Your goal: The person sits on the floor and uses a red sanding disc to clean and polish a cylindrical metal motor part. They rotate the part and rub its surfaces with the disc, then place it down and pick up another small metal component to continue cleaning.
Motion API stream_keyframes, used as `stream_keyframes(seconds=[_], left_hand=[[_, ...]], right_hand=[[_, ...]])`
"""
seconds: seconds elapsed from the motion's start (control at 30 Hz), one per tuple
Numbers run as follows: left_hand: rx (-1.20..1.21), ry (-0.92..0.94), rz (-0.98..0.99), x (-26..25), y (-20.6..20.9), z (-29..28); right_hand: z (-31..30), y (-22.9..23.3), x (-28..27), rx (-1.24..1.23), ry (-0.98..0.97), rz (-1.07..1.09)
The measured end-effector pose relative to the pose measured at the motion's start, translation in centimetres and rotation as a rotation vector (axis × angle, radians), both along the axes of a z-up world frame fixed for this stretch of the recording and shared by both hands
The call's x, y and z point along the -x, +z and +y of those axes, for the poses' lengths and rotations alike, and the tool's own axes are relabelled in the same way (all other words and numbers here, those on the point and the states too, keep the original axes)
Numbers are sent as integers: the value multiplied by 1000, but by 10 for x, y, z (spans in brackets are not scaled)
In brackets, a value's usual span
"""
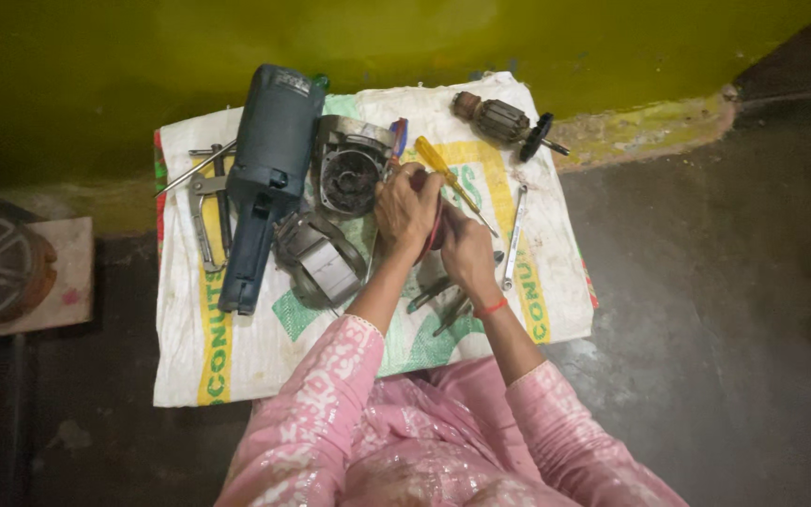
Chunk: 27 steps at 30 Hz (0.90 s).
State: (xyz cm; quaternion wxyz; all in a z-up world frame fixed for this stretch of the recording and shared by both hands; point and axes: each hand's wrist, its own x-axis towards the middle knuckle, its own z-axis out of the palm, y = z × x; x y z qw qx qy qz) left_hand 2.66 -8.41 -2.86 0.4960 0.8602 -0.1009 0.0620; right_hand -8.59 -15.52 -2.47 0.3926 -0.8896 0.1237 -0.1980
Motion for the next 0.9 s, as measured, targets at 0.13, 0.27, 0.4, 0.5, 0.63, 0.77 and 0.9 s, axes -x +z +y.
stream_keyframes(seconds=[0.13,0.27,0.4,0.5,0.63,0.77,0.9], left_hand=[[-17,-5,8,-5,-5,1],[-10,-7,-110,-6,-12,1],[37,52,-255,-4,6,23],[40,57,-320,31,31,47],[101,-84,-132,79,62,58],[389,-213,96,85,73,59],[635,-329,265,78,57,58]], right_hand=[[-3,-16,9,184,16,-126],[-20,-31,38,-363,-3,-85],[-36,-15,44,-900,87,-209],[-19,-2,42,-977,40,-190],[9,6,46,-859,122,-297],[17,13,44,-863,161,-330],[14,15,42,-846,55,-243]])
